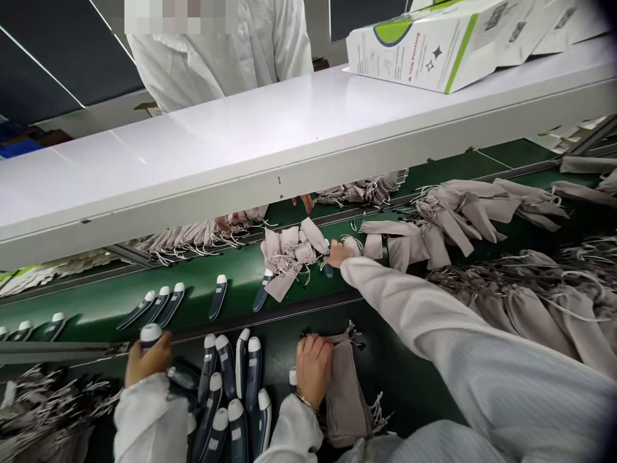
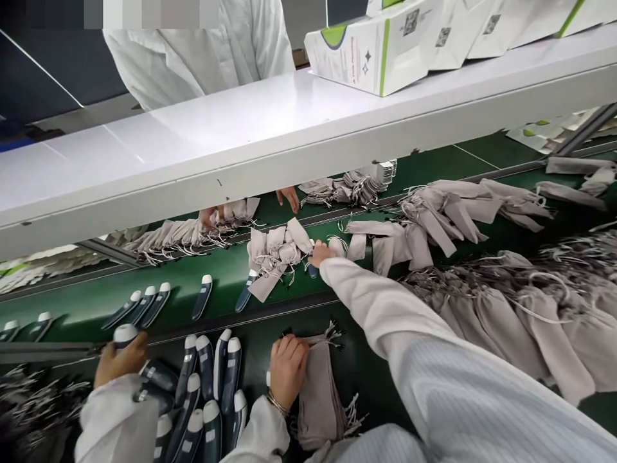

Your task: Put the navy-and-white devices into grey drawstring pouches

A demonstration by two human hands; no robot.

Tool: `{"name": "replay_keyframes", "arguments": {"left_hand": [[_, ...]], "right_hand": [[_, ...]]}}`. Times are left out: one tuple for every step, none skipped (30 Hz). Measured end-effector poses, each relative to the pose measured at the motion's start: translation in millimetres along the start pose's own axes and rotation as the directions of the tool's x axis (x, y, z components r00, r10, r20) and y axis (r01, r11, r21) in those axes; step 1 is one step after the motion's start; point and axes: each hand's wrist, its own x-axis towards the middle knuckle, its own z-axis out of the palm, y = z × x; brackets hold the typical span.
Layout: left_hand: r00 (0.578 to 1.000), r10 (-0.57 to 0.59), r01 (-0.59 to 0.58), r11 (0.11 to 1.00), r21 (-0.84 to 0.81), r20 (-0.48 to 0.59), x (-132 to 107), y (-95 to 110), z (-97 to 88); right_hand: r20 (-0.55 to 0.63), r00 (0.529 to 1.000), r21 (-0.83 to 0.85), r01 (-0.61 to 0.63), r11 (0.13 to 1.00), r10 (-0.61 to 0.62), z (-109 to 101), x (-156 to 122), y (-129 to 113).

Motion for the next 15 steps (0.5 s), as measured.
{"name": "replay_keyframes", "arguments": {"left_hand": [[1.0,0.009,-0.008,1.0,-0.012,0.011,1,2,-3.8],[1.0,0.012,-0.012,0.999,-0.039,0.022,3,4,-8.8],[0.999,0.006,-0.004,0.997,-0.082,0.034,5,7,-15.0],[0.999,-0.01,0.016,0.99,-0.138,0.044,7,10,-22.0],[0.998,-0.034,0.044,0.978,-0.203,0.05,10,14,-29.5],[0.997,-0.063,0.075,0.959,-0.274,0.051,12,18,-37.1],[0.994,-0.096,0.107,0.931,-0.349,0.049,15,22,-44.3],[0.99,-0.133,0.139,0.895,-0.424,0.044,17,25,-50.8],[0.984,-0.175,0.172,0.853,-0.493,0.041,19,28,-56.3],[0.974,-0.222,0.208,0.807,-0.552,0.043,20,30,-60.7],[0.961,-0.27,0.247,0.765,-0.595,0.052,21,31,-63.9],[0.948,-0.312,0.284,0.731,-0.621,0.065,22,32,-65.8],[0.936,-0.343,0.313,0.709,-0.632,0.078,23,31,-66.6],[0.929,-0.358,0.33,0.696,-0.637,0.091,24,31,-66.4],[0.928,-0.358,0.337,0.691,-0.639,0.102,24,30,-65.3]], "right_hand": [[0.009,0.999,-0.012,-0.034,0.999,0.034,8,5,-4],[0.01,0.998,-0.019,-0.065,0.998,0.065,13,8,-6],[0.006,0.996,-0.021,-0.093,0.995,0.093,16,10,-8],[0.002,0.993,-0.016,-0.119,0.993,0.119,17,11,-8],[-0.002,0.99,-0.005,-0.143,0.99,0.143,15,10,-7],[-0.007,0.986,0.013,-0.166,0.986,0.166,12,8,-3],[-0.014,0.983,0.038,-0.183,0.982,0.184,7,4,2],[-0.02,0.98,0.071,-0.194,0.979,0.196,0,-1,9],[-0.024,0.98,0.112,-0.195,0.974,0.199,-8,-7,18],[-0.026,0.981,0.161,-0.186,0.969,0.192,-16,-15,27],[-0.027,0.984,0.217,-0.165,0.962,0.175,-25,-23,36],[-0.029,0.989,0.28,-0.134,0.951,0.148,-33,-33,44],[-0.037,0.992,0.344,-0.099,0.934,0.118,-42,-44,50],[-0.052,0.995,0.403,-0.062,0.913,0.09,-49,-56,55],[-0.073,0.995,0.448,-0.025,0.894,0.064,-54,-70,56]]}}
